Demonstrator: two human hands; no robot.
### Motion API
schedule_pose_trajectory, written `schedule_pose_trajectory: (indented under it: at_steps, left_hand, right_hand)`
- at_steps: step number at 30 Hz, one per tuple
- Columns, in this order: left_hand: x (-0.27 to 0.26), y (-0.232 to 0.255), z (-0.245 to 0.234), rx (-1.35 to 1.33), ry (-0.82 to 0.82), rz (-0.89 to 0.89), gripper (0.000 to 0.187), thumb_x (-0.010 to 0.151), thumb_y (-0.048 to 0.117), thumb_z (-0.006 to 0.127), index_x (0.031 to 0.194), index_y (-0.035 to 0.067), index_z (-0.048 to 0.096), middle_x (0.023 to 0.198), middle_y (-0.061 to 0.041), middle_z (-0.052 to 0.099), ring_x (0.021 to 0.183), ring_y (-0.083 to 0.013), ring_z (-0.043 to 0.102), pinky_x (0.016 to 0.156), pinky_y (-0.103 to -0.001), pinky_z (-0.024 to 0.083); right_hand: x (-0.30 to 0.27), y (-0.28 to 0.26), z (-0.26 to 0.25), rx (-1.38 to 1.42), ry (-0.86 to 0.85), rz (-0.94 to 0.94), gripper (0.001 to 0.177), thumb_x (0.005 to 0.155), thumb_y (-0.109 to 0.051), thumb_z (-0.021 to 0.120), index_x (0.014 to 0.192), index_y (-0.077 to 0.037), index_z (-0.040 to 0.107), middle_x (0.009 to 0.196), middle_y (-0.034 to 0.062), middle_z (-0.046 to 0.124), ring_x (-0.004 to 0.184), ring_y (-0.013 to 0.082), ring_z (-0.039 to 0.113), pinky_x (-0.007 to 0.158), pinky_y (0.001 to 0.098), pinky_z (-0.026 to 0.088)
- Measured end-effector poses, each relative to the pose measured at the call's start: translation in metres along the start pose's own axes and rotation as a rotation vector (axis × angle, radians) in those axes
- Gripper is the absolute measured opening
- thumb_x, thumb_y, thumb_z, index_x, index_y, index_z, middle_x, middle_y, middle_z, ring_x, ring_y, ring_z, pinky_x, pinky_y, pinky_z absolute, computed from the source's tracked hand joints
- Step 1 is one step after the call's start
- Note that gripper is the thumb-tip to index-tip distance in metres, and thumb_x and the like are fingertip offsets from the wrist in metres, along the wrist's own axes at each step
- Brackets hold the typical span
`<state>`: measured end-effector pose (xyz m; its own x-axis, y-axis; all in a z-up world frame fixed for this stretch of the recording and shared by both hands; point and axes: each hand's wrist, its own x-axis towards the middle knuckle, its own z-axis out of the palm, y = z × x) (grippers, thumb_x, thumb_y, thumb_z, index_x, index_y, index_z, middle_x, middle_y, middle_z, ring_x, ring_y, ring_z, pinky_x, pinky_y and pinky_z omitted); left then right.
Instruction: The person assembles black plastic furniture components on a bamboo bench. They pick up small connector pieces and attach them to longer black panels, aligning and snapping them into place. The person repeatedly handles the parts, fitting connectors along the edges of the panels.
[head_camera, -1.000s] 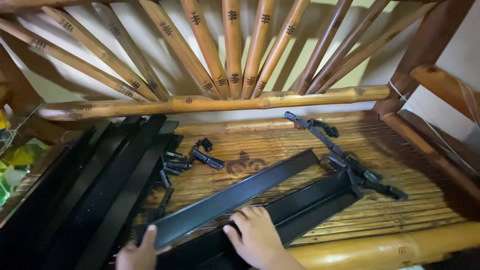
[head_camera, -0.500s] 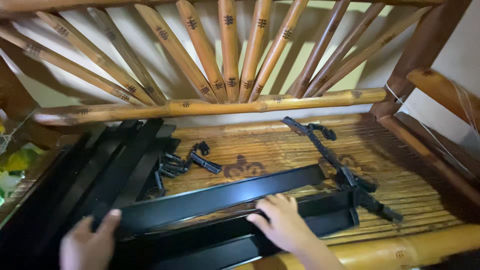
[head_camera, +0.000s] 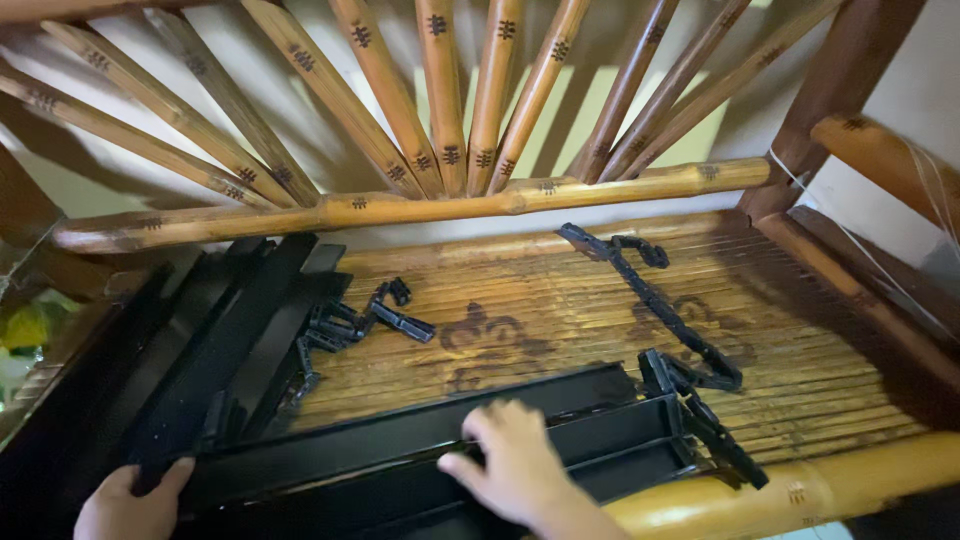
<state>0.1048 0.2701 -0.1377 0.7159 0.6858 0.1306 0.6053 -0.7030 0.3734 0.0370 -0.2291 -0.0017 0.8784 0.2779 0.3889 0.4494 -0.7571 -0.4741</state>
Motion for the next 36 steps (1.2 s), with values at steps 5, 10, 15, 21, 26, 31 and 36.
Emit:
schedule_pose_trajectory:
  at_steps: [5, 10, 15, 21, 26, 31, 36]
  left_hand:
    - [0.005, -0.013, 0.004, -0.056, -0.189, -0.024, 0.058, 0.08, 0.052, 0.085, 0.107, 0.0, 0.081, 0.094, -0.02, 0.074, 0.089, -0.0332, 0.072, 0.086, -0.046, 0.058]
    - [0.008, -0.007, 0.002, 0.003, -0.295, -0.116, 0.051, 0.087, 0.052, 0.081, 0.091, 0.002, 0.073, 0.079, -0.018, 0.07, 0.079, -0.0305, 0.071, 0.076, -0.045, 0.061]
    - [-0.056, 0.041, -0.017, 0.23, 0.384, -0.08, 0.068, 0.061, 0.044, 0.096, 0.117, 0.013, 0.072, 0.111, -0.014, 0.068, 0.095, -0.0253, 0.068, 0.074, -0.039, 0.058]
    - [-0.168, 0.165, -0.087, -0.142, 0.165, 0.678, 0.06, 0.057, 0.018, 0.085, 0.114, 0.014, 0.068, 0.12, -0.005, 0.065, 0.123, -0.0267, 0.061, 0.106, -0.049, 0.045]
    - [-0.233, 0.264, -0.074, -0.113, -0.187, 0.922, 0.053, 0.071, 0.038, 0.083, 0.118, 0.016, 0.071, 0.125, -0.01, 0.067, 0.13, -0.0312, 0.054, 0.106, -0.051, 0.04]
    - [-0.259, 0.328, -0.047, 0.264, -0.591, 0.775, 0.056, 0.091, 0.061, 0.059, 0.131, 0.021, 0.064, 0.123, -0.011, 0.07, 0.12, -0.0297, 0.061, 0.105, -0.047, 0.04]
    - [-0.252, 0.337, -0.048, 0.235, -0.487, 0.761, 0.052, 0.092, 0.065, 0.053, 0.114, 0.022, 0.073, 0.099, -0.01, 0.076, 0.103, -0.028, 0.071, 0.098, -0.043, 0.046]
  right_hand:
    - [0.017, 0.081, -0.075, 0.041, 0.459, 0.432, 0.024, 0.081, -0.035, 0.073, 0.082, -0.012, 0.078, 0.083, 0.0109, 0.077, 0.08, 0.0285, 0.074, 0.081, 0.043, 0.057]
    - [-0.005, 0.203, -0.136, -0.303, 0.23, 1.057, 0.075, 0.101, -0.065, 0.041, 0.121, 0.002, 0.07, 0.126, 0.0302, 0.066, 0.123, 0.0444, 0.061, 0.104, 0.0535, 0.046]
    - [-0.024, 0.259, -0.097, -0.241, -0.17, 1.242, 0.108, 0.093, -0.084, 0.019, 0.142, 0.005, 0.057, 0.15, 0.0307, 0.048, 0.145, 0.0427, 0.042, 0.12, 0.0488, 0.031]
    - [-0.01, 0.27, -0.096, -0.03, -0.127, 1.316, 0.12, 0.088, -0.093, 0.023, 0.134, 0.008, 0.067, 0.142, 0.0319, 0.062, 0.142, 0.0402, 0.05, 0.12, 0.0464, 0.034]
    - [-0.007, 0.256, -0.088, 0.373, 0.022, 1.275, 0.096, 0.086, -0.081, 0.043, 0.117, 0.003, 0.077, 0.121, 0.0263, 0.074, 0.12, 0.0376, 0.065, 0.109, 0.043, 0.041]
    - [-0.008, 0.25, -0.091, 0.856, 0.062, 1.219, 0.06, 0.092, -0.057, 0.056, 0.103, -0.001, 0.076, 0.1, 0.0171, 0.081, 0.095, 0.0301, 0.071, 0.089, 0.0407, 0.051]
    - [-0.01, 0.247, -0.103, 1.073, 0.084, 1.065, 0.053, 0.101, -0.042, 0.05, 0.114, 0.004, 0.074, 0.094, 0.0142, 0.079, 0.084, 0.0233, 0.065, 0.084, 0.0353, 0.052]
